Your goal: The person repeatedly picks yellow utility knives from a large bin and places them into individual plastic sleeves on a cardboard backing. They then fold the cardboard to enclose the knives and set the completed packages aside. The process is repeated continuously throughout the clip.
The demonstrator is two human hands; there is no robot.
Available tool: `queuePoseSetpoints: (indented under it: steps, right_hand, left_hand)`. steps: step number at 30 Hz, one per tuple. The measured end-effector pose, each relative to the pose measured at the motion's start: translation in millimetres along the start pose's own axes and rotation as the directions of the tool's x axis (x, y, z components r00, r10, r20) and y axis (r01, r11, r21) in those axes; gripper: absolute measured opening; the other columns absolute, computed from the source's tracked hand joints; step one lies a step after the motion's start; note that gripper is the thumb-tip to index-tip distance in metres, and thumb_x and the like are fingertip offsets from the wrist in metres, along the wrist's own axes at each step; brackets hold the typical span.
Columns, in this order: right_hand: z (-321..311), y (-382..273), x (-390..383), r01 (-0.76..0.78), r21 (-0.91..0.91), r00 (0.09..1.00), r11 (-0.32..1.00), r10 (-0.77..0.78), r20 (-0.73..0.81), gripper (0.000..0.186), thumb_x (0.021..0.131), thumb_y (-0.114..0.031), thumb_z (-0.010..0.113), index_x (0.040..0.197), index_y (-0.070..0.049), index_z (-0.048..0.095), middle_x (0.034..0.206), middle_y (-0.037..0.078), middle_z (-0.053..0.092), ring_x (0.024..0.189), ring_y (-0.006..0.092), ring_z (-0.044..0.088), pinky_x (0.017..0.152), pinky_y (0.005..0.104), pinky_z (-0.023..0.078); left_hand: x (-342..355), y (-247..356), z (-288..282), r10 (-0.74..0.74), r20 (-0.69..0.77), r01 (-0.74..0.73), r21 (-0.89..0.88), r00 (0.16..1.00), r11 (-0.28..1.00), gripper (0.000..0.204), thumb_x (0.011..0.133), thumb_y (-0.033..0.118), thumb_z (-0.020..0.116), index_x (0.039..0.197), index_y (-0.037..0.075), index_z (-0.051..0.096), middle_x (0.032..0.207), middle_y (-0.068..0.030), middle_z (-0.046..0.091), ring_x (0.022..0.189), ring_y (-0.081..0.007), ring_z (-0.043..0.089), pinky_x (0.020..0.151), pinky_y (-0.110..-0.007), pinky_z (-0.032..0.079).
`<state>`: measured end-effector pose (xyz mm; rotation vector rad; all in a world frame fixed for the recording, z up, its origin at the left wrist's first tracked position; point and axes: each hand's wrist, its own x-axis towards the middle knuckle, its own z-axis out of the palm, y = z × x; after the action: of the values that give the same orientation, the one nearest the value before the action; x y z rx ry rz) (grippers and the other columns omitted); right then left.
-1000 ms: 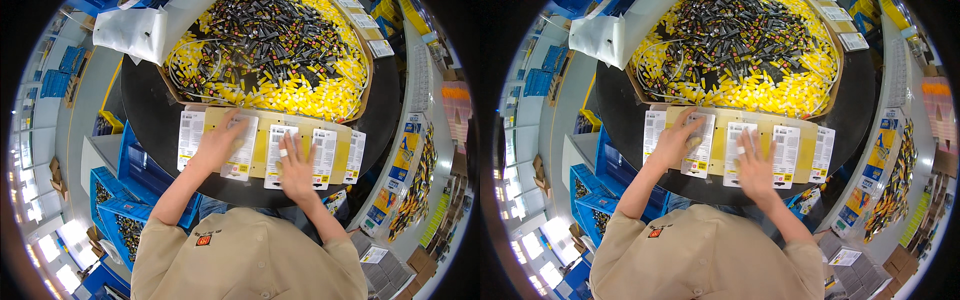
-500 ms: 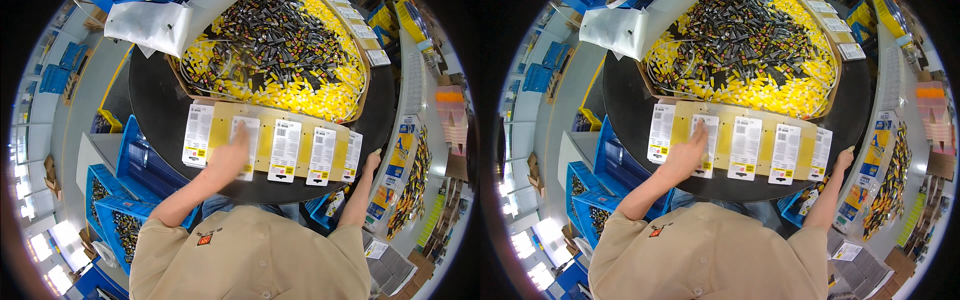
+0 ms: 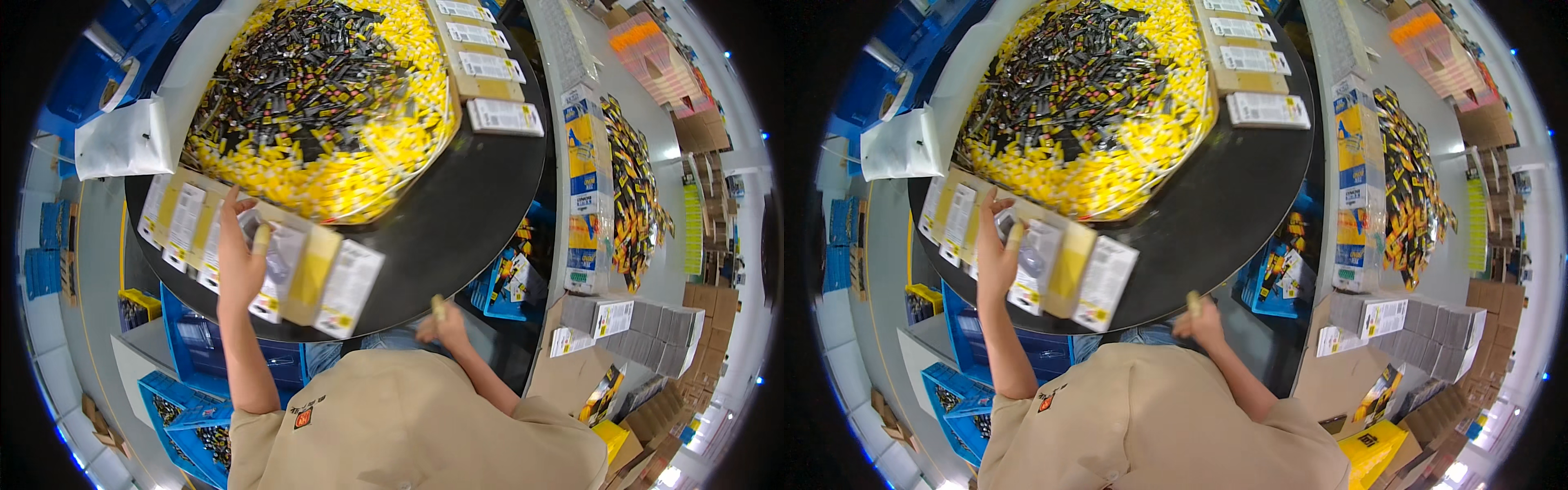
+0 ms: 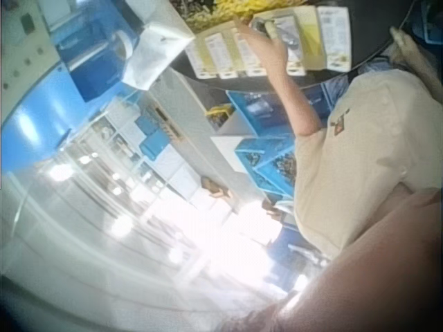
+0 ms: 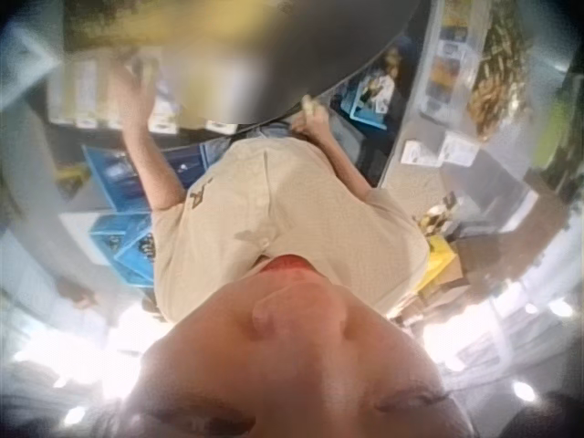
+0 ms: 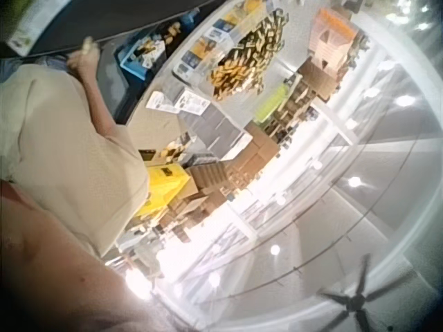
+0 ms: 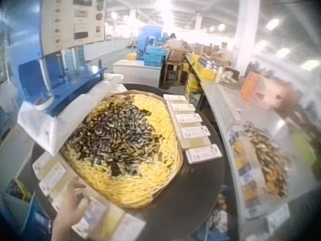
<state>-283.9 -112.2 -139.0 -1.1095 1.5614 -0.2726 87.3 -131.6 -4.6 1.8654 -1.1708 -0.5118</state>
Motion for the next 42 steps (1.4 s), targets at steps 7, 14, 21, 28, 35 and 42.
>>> queuePoseSetpoints:
  steps: [7,14,21,28,35,42]
  right_hand:
    - [-63,-71,51,0.708,-0.135,0.554,0.693,-0.664,-0.503,0.019,0.092,0.001,0.046,0.100,0.001,0.063,0.081,0.011,0.066,0.074,0.0202,0.065,0.069,0.0338,0.052]
    - [-132,-76,196,0.298,-0.149,0.583,0.943,-0.303,-0.754,0.060,0.100,-0.039,0.049,0.140,0.006,0.040,0.138,0.025,0.049,0.123,0.0371,0.050,0.103,0.0409,0.038]
    - [-49,-5,132,0.323,0.243,0.723,0.915,-0.073,-0.686,0.063,0.102,-0.039,0.043,0.138,0.013,0.039,0.135,0.029,0.049,0.116,0.0391,0.054,0.098,0.0392,0.045]
    - [20,16,61,0.360,-0.179,0.637,0.916,-0.381,-0.670,0.065,0.102,-0.032,0.041,0.144,0.015,0.023,0.150,0.035,0.026,0.138,0.0455,0.030,0.115,0.0418,0.024]
    - [-37,-107,53,0.617,-0.782,0.420,0.087,-0.877,0.234,0.043,0.094,-0.018,0.047,0.136,-0.010,0.054,0.149,0.016,0.043,0.144,0.0382,0.028,0.116,0.0587,0.006]
    - [51,-138,27,0.823,-0.559,0.216,-0.104,-0.852,0.477,0.049,0.085,-0.007,0.057,0.134,-0.004,0.053,0.147,0.016,0.045,0.138,0.0372,0.037,0.116,0.0546,0.015]
  left_hand:
    - [-60,16,76,-0.127,0.356,0.297,-0.476,0.926,0.828,0.028,0.092,0.000,0.057,0.119,0.002,0.058,0.136,-0.0194,0.053,0.096,-0.0212,0.068,0.082,-0.032,0.053]
    - [-95,17,89,-0.194,0.440,0.340,-0.283,0.877,0.897,0.026,0.088,0.006,0.057,0.113,-0.004,0.056,0.103,-0.0223,0.068,0.090,-0.0320,0.071,0.083,-0.036,0.052]
    - [-91,-22,24,-0.491,0.003,0.484,-0.181,0.871,0.856,0.021,0.084,0.001,0.059,0.105,0.001,0.059,0.080,-0.0153,0.069,0.074,-0.0226,0.072,0.068,-0.033,0.054]
    - [-67,-69,-30,-0.499,-0.139,0.496,-0.062,0.855,0.866,0.021,0.086,0.005,0.055,0.106,0.001,0.062,0.077,-0.0127,0.069,0.073,-0.0204,0.070,0.068,-0.033,0.054]
    - [-65,-61,-48,-0.056,-0.534,0.174,0.174,0.844,0.969,0.029,0.080,0.013,0.065,0.107,0.005,0.064,0.088,-0.0176,0.066,0.076,-0.0268,0.067,0.068,-0.035,0.052]
    - [-99,26,3,-0.170,-0.085,0.135,-0.314,0.982,0.940,0.043,0.090,0.014,0.059,0.131,0.011,0.049,0.093,-0.0198,0.066,0.076,-0.0349,0.067,0.069,-0.040,0.052]
